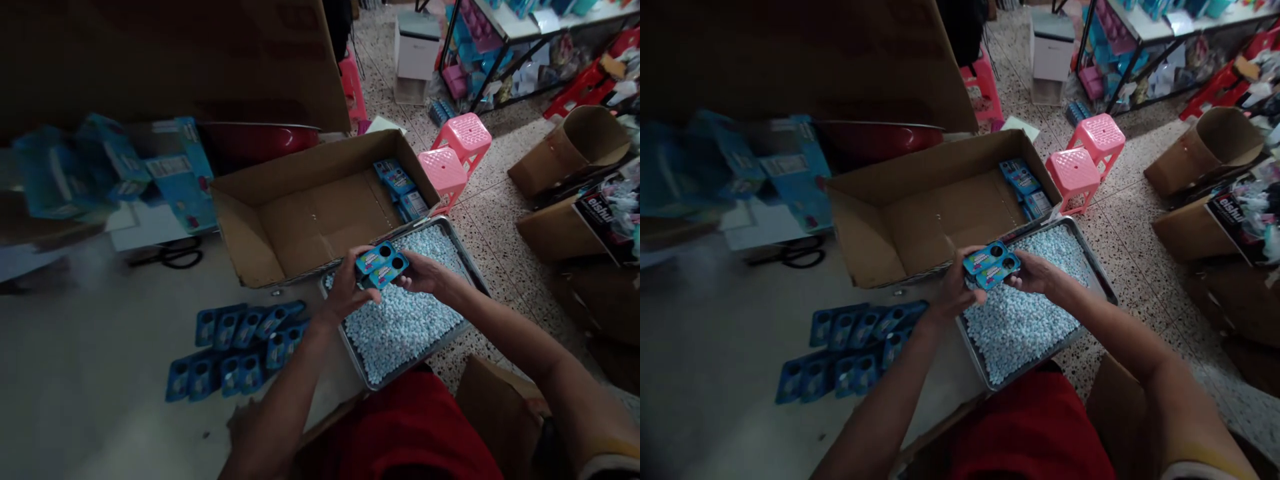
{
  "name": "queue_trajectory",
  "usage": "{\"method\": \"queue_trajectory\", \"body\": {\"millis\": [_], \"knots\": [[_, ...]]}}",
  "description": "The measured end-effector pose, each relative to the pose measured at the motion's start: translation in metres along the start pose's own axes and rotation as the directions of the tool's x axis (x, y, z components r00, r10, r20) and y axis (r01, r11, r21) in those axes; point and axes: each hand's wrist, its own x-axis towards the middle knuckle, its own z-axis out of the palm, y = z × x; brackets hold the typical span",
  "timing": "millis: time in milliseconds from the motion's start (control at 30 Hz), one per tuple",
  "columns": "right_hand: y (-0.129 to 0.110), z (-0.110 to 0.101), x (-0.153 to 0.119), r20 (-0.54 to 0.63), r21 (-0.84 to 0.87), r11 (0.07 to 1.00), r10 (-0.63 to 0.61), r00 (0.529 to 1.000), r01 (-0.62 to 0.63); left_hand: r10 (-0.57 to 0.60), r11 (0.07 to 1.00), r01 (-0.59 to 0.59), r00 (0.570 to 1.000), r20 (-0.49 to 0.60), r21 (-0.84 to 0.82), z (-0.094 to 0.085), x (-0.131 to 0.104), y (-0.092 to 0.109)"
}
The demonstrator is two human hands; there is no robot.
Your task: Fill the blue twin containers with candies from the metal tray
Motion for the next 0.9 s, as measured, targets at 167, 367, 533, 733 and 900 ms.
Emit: {"method": "queue_trajectory", "body": {"millis": [167,367,533,733,900], "knots": [[0.023,0.003,0.008,-0.059,0.124,0.985,0.132,0.989,-0.124,-0.036,0.988,0.062,0.984,-0.177,0.145,0.017,-0.022,-0.012],[0.066,-0.022,-0.001,-0.190,-0.341,0.940,-0.041,0.981,-0.027,-0.232,0.967,0.253,0.930,-0.286,0.039,0.011,-0.061,-0.040],[0.103,-0.110,-0.008,-0.380,-0.911,0.409,-0.785,0.490,-0.051,-0.366,0.921,0.389,0.838,-0.405,-0.028,-0.002,-0.105,-0.060],[0.158,-0.169,0.016,-0.494,-0.849,0.380,-0.816,0.299,-0.366,-0.337,0.880,0.428,0.868,-0.366,0.204,0.005,-0.124,-0.082],[0.188,-0.153,0.045,-0.416,-0.905,0.373,-0.876,0.244,-0.204,-0.290,0.871,0.377,0.912,-0.290,0.315,0.016,-0.124,-0.107]]}}
